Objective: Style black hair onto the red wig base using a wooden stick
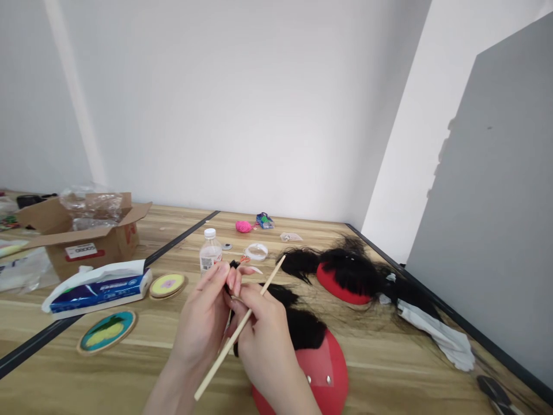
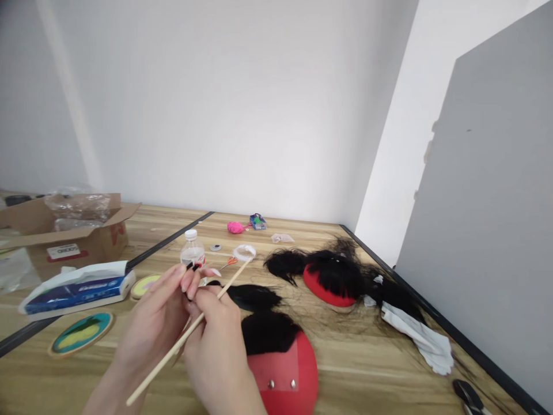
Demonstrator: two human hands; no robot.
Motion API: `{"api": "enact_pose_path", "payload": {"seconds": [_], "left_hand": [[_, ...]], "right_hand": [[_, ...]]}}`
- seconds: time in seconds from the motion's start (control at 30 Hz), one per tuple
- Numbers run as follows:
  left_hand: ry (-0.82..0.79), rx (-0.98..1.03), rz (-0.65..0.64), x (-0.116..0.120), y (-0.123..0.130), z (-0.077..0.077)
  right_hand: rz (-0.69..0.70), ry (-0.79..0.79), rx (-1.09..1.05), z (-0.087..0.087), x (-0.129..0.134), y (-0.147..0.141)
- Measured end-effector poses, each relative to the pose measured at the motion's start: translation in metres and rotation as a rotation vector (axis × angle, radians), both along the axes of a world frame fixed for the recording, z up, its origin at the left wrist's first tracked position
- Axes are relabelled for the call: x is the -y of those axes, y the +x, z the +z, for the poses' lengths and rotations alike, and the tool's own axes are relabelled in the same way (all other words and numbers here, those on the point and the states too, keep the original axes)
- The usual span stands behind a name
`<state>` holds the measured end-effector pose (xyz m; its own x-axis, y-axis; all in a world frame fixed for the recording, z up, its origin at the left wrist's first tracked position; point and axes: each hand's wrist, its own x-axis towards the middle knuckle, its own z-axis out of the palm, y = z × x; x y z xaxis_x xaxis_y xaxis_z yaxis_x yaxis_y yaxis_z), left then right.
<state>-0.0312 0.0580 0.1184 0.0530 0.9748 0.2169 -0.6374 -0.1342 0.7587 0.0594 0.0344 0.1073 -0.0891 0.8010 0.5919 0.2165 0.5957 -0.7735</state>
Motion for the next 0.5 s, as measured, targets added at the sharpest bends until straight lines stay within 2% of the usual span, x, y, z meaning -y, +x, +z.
{"api": "enact_pose_path", "payload": {"seconds": [0.1,0.3,0.43,0.5], "left_hand": [[0.035,-0.012,-0.030,0.000,-0.002,0.001],[0.108,-0.039,0.077,-0.002,-0.009,0.008],[0.073,-0.024,0.102,0.001,-0.016,0.012],[0.046,-0.029,0.128,0.003,-0.018,0.012]], "right_hand": [[-0.014,-0.060,-0.028,-0.003,-0.004,0.002],[0.099,-0.296,-0.187,-0.005,-0.012,0.013],[0.106,-0.378,-0.227,-0.003,-0.017,0.023],[0.103,-0.394,-0.181,-0.006,-0.019,0.033]]}}
